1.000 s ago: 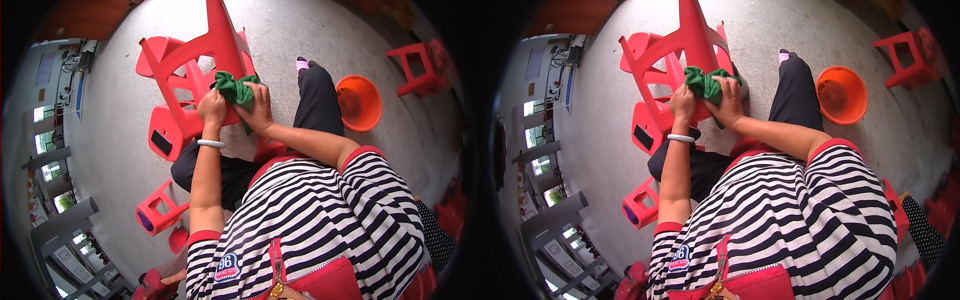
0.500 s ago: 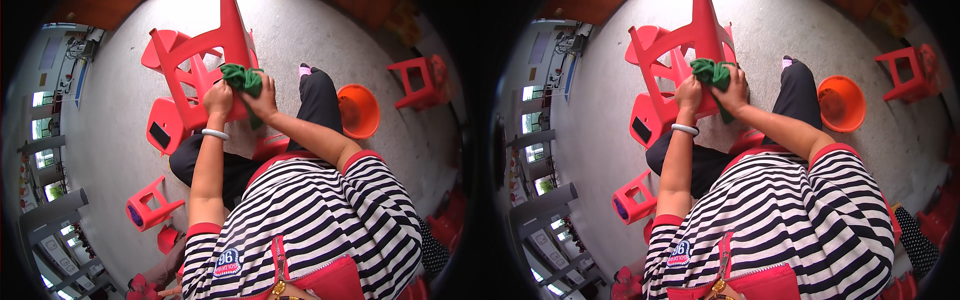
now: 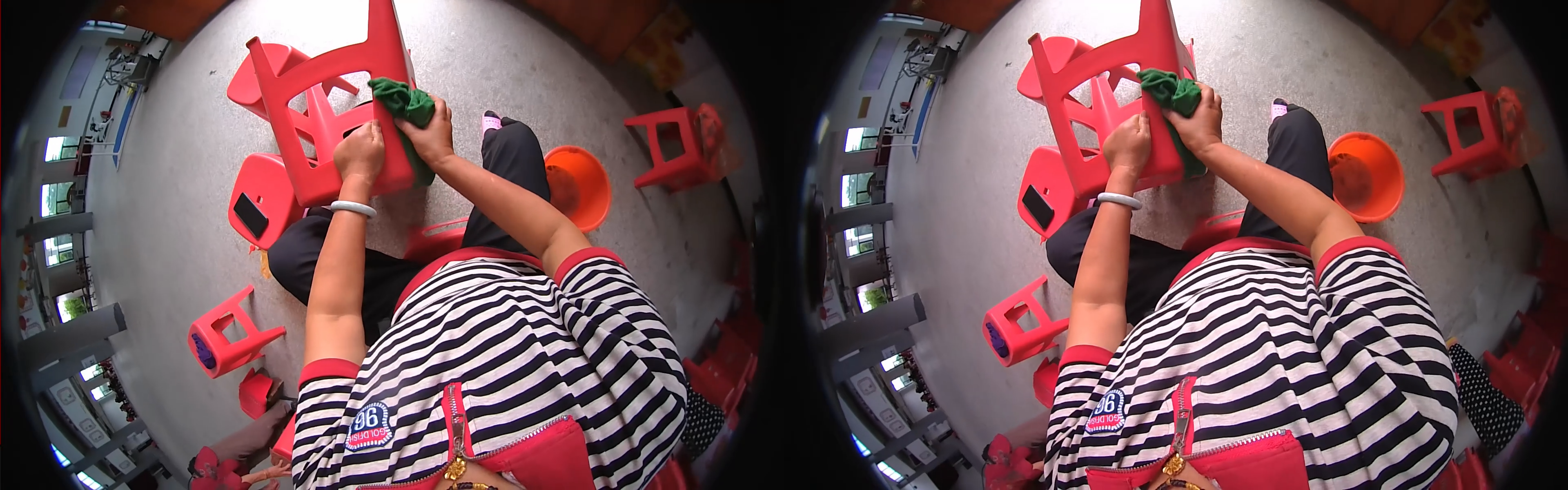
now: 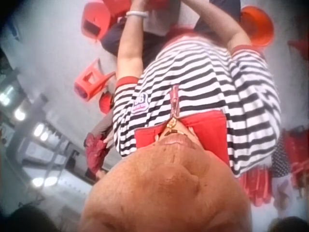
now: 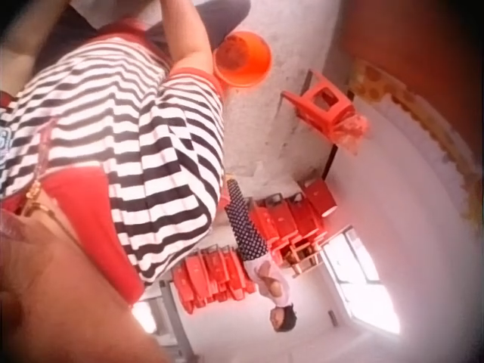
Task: Cleaning red plastic stools with a green cloth.
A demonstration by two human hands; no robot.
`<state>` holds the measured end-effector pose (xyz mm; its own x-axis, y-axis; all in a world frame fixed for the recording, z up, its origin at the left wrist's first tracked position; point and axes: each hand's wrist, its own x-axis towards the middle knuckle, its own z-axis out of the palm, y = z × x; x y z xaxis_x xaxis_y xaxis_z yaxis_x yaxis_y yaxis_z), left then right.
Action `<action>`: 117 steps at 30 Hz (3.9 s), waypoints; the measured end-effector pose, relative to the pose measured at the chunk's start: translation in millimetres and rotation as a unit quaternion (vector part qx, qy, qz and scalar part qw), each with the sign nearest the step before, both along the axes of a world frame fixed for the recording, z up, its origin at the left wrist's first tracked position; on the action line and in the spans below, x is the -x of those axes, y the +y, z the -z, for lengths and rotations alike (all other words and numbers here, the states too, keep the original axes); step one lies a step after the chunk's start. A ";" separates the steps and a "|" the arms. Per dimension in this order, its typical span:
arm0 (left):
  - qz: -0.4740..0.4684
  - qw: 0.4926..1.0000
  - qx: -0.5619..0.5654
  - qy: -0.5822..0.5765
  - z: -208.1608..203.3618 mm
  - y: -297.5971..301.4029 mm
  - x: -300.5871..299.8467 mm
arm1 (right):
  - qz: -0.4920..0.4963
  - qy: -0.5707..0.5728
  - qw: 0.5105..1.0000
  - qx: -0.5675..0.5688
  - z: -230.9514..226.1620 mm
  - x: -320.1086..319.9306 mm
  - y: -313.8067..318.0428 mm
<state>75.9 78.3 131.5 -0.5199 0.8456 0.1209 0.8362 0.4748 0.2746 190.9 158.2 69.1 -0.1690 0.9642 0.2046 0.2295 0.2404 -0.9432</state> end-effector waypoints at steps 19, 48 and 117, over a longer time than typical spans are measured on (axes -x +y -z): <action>-0.063 0.994 -0.053 -0.071 -5.4 4.6 8.7 | -0.035 0.286 0.923 0.254 52.1 -27.0 92.1; -0.290 0.591 -0.476 -0.584 114.3 -118.5 88.1 | -0.068 0.019 0.994 -0.079 -32.4 -24.5 12.5; -0.349 0.732 -0.354 -0.465 140.1 -85.7 32.2 | -0.303 -0.264 0.828 -0.392 -114.6 263.3 -8.5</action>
